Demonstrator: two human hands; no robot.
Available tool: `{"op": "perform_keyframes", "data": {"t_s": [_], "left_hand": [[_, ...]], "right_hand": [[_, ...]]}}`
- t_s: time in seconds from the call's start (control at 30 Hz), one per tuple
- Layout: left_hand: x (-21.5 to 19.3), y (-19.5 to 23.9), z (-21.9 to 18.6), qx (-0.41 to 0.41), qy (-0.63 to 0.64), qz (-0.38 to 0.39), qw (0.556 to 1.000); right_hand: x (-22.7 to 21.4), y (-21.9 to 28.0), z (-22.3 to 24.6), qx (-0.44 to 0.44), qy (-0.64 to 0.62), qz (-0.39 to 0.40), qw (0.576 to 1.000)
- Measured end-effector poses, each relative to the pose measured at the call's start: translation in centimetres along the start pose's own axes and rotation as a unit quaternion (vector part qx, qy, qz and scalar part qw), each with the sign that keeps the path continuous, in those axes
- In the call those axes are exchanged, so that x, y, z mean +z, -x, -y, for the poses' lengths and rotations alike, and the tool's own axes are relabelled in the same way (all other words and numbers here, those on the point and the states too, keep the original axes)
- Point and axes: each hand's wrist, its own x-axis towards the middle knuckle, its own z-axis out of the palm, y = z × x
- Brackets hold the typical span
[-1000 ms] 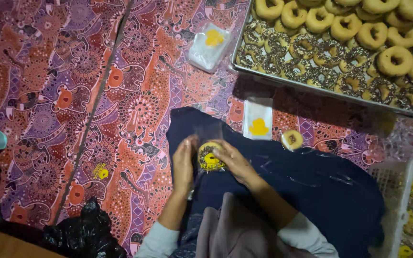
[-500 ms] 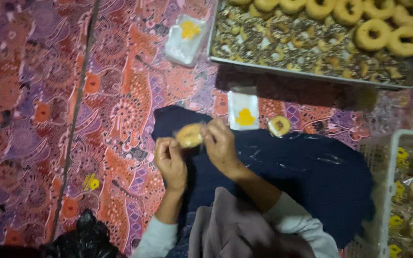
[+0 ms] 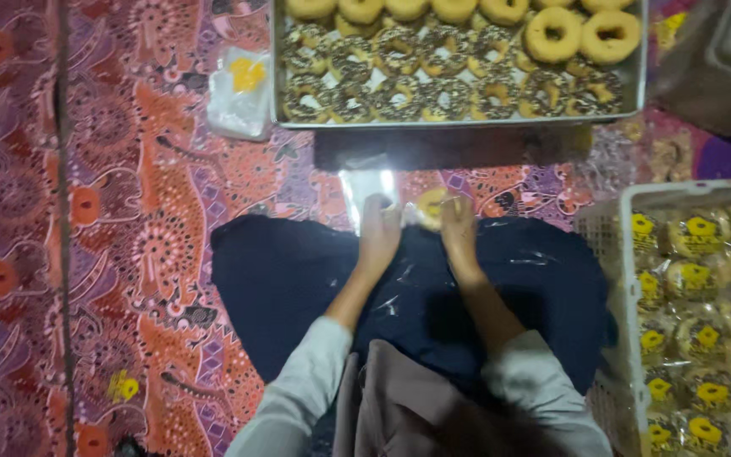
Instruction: The person sits on a patterned floor mat and repeatedly picks donuts from a metal tray, places them into small plastic bags, and sets the filled bags into a white crate. The task involves handling donuts and plastic bags by hand.
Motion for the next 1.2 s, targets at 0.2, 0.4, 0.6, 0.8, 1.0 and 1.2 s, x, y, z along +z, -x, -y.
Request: {"op": "perform_keyframes", "data": {"t_s": [0.2, 0.4, 0.6, 0.8, 1.0, 1.2], "left_hand": [[9.8, -2.1, 5.4, -0.179, -0.054, 0.261, 0.947], [4.2, -2.9, 3.1, -0.434, 0.321, 0.32, 0.779], [-1.6, -4.3, -5.0, -0.325, 0.403, 0.239, 0.821], [-1.4, -3.6, -12.4, 0.045, 0.029, 0.171, 0.984], [5.0, 0.8, -19.9, 0.395, -0.013, 0.341, 0.853], [5.9, -0.1, -11.3, 0.195, -0.031, 0.275, 0.941]], "right_hand": [[-0.2, -0.5, -1.9, -0.057, 0.192, -0.155, 0.967], [-1.4, -1.7, 3.1, 0.051, -0.082, -0.067, 0.993], [-7.1, -6.2, 5.6, -0.09, 0.323, -0.112, 0.936], [-14.4, -1.1, 6.5, 0.181, -0.175, 0.216, 0.943], [-25.6, 4.6, 5.2, 0.194, -0.478, 0.222, 0.827], [-44.5, 6.5, -3.3, 0.179, -0.371, -0.114, 0.904]]}}
